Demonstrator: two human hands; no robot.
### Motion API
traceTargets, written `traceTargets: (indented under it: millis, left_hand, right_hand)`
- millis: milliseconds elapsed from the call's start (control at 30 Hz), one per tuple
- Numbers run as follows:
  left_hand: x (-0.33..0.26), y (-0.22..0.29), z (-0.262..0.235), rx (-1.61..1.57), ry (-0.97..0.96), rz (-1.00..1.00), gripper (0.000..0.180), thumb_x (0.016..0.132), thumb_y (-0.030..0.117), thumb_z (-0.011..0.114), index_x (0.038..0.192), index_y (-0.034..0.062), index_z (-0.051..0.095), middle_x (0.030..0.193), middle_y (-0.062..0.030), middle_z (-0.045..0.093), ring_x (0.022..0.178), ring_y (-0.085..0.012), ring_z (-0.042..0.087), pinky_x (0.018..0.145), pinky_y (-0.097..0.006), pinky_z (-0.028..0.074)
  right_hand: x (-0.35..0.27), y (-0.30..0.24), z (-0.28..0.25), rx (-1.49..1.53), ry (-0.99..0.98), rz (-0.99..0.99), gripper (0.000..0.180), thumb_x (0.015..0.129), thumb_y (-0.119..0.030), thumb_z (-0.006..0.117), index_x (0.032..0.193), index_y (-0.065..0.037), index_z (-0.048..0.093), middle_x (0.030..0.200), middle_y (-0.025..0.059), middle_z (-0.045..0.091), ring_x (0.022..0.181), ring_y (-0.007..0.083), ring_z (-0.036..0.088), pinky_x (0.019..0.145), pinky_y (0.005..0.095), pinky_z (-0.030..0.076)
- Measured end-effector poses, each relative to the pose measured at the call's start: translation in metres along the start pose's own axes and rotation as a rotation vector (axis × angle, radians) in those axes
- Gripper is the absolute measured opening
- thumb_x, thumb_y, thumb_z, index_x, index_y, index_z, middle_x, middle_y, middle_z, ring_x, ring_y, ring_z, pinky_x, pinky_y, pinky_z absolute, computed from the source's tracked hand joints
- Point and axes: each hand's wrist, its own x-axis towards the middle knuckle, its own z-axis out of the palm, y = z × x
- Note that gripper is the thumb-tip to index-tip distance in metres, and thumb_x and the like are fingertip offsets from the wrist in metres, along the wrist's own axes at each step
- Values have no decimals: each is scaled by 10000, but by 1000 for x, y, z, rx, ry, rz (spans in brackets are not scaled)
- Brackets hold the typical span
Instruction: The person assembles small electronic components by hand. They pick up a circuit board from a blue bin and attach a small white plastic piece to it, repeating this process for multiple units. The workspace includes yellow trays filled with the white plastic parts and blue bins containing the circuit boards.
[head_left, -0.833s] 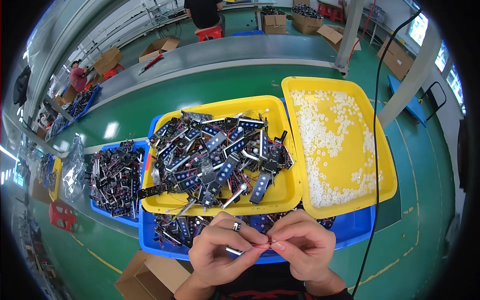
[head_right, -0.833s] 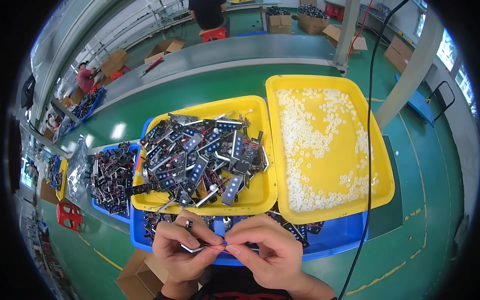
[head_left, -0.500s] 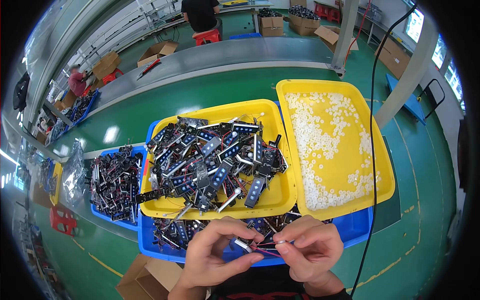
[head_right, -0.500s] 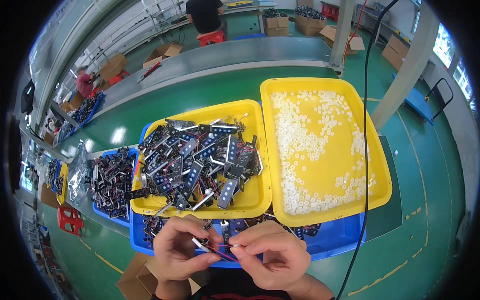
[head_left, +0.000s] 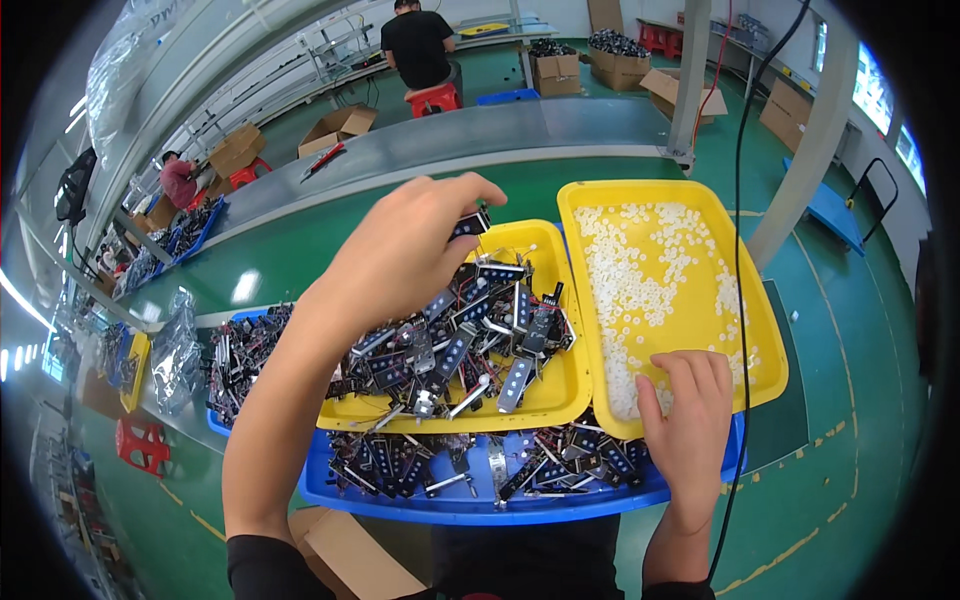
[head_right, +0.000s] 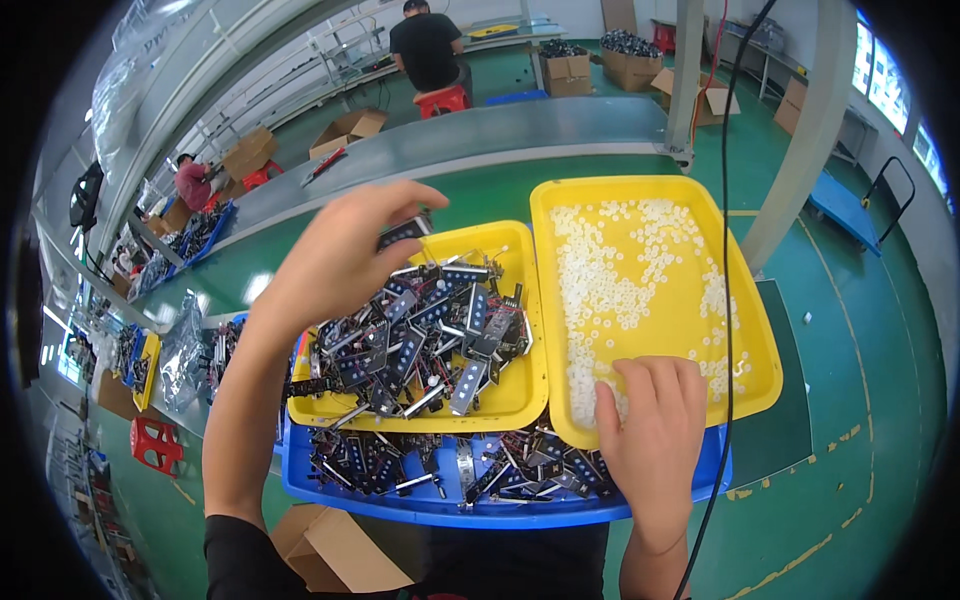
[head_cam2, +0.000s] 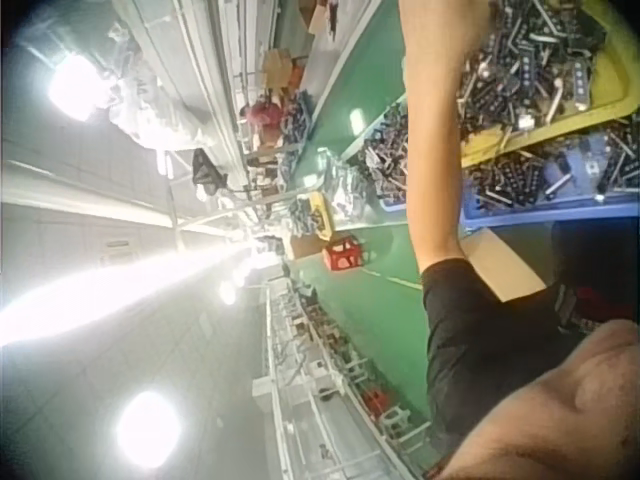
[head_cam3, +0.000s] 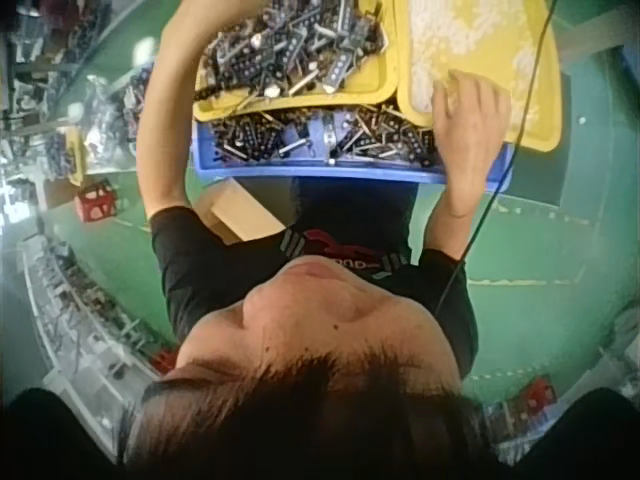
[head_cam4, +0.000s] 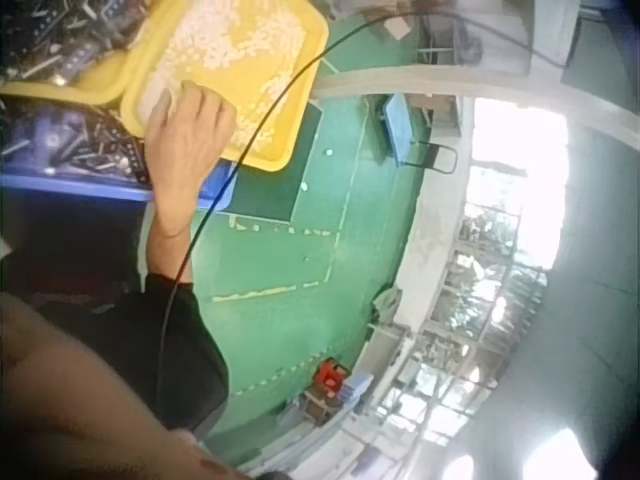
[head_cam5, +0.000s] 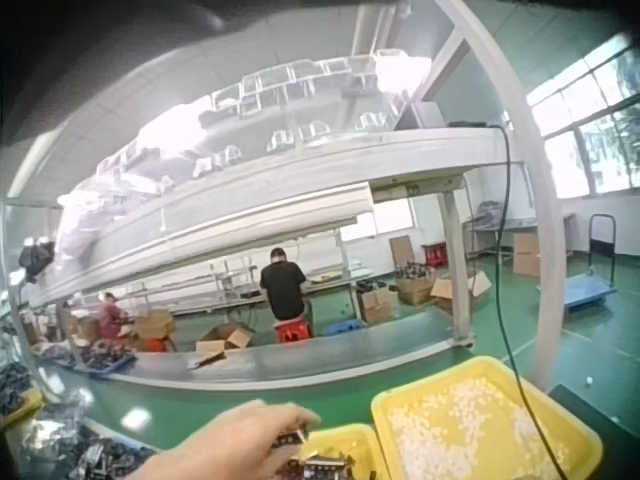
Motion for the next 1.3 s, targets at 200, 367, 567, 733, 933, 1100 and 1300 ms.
traceTargets:
  millis: [200,367,567,733,933,1100,1300]
  left_hand:
    - [35,-35,38,93,-425,-23,380,809,113,666,1169,48,566,1067,-195,644,1010,-350,609,874,-423,480]
    - [14,-8,36,197,-183,196,376,796,129,663,1151,38,578,1026,-173,637,971,-334,610,855,-424,484]
    - [-110,103,24,69,-467,379,114,774,167,594,830,68,588,786,-56,542,773,-199,592,653,-311,479]
    - [-162,95,67,91,-420,212,174,785,159,573,922,54,599,904,-58,574,804,-172,590,665,-274,474]
    - [-162,65,92,-7,-462,184,297,782,95,566,1064,4,583,1052,-106,603,923,-227,613,832,-336,509]
    - [-159,61,98,-32,-458,216,179,730,73,609,898,13,598,880,-90,596,850,-217,620,761,-320,513]
    - [-163,67,98,70,-521,202,119,726,94,606,794,-1,630,818,-88,581,777,-205,629,617,-307,543]
  right_hand:
    - [-4,15,-11,-88,-105,34,253,718,-132,732,924,-18,641,913,115,578,912,311,528,796,414,406]
    - [2,18,-19,-117,-269,44,277,725,-162,728,942,-12,643,887,129,568,867,332,526,781,426,414]
    - [10,11,-15,-48,-339,85,331,722,-156,736,996,0,635,892,151,557,858,353,522,766,438,426]
    - [15,1,-9,-54,-424,61,347,697,-122,751,1011,-17,646,871,141,557,848,334,523,754,422,432]
    - [20,7,-8,3,-478,40,289,678,-61,740,949,-21,646,803,126,567,797,322,530,722,413,435]
    - [22,5,-3,8,-416,18,257,697,-66,719,940,-23,645,810,131,567,794,324,533,723,415,437]
    - [22,6,2,7,-415,-18,181,702,-70,714,858,-33,630,817,130,550,803,339,528,722,420,438]
